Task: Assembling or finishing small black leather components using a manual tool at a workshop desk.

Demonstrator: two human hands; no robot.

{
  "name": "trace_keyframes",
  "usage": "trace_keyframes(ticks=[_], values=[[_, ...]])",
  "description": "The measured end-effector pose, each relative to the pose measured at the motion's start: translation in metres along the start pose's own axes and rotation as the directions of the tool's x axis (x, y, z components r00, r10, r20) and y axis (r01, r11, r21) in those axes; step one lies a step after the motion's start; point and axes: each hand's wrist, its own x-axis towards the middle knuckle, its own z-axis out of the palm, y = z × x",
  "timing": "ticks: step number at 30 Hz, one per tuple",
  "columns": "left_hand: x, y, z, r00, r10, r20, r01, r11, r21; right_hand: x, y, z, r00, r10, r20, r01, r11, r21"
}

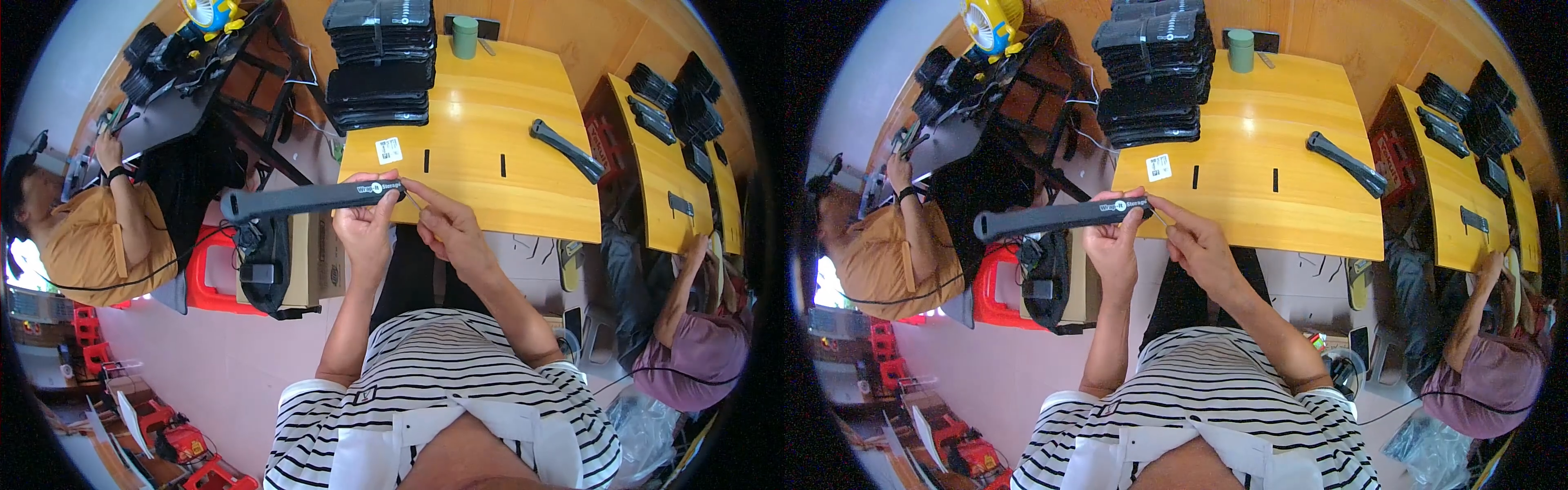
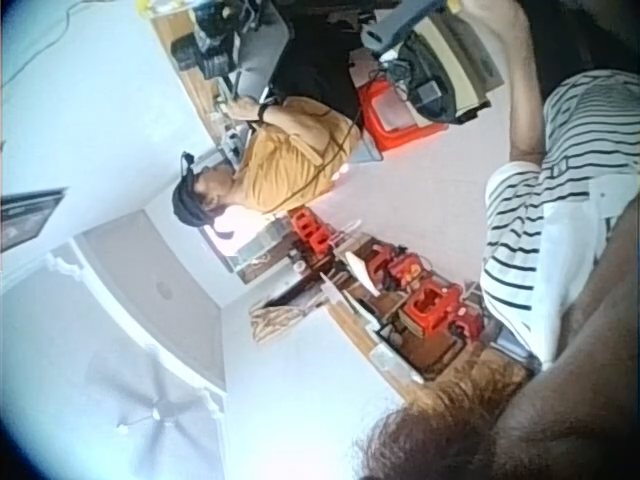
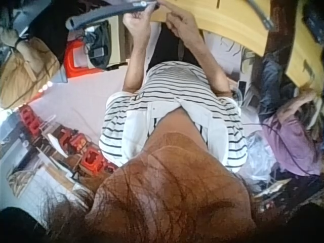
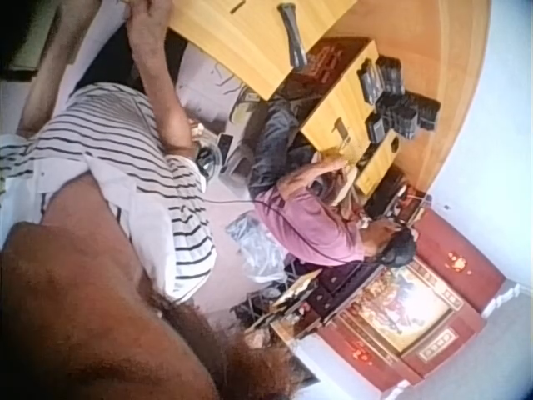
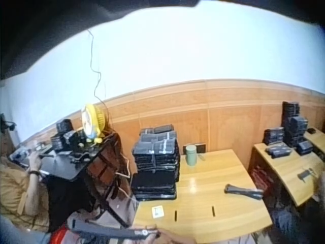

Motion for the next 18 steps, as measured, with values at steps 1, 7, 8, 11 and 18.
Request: trace_keyframes(ticks=[1, 7, 8, 11, 18], values=[[-0.001, -0.001, 0.003, 0.999, 0.044, -0.017, -0.044, 0.999, 0.03, 0.0, 0.0, 0.001, 0.999, 0.036, -0.004, -0.035, 0.994, 0.102], [-0.003, 0.005, 0.006, 0.998, 0.052, -0.043, -0.051, 0.998, 0.039, 0.004, 0.017, 0.006, 0.968, -0.229, -0.104, 0.208, 0.96, -0.187], [-0.002, 0.009, 0.005, 1.0, 0.018, -0.026, -0.018, 1.0, 0.002, 0.005, 0.018, 0.005, 0.921, -0.373, -0.108, 0.307, 0.87, -0.386], [-0.003, 0.009, 0.001, 0.999, -0.033, -0.017, 0.033, 0.999, -0.028, 0.005, 0.006, 0.001, 0.99, -0.132, -0.048, 0.125, 0.984, -0.127], [0.001, 0.012, -0.005, 0.996, -0.083, 0.037, 0.083, 0.996, -0.009, 0.006, 0.012, 0.001, 0.98, -0.18, -0.084, 0.17, 0.979, -0.109]])
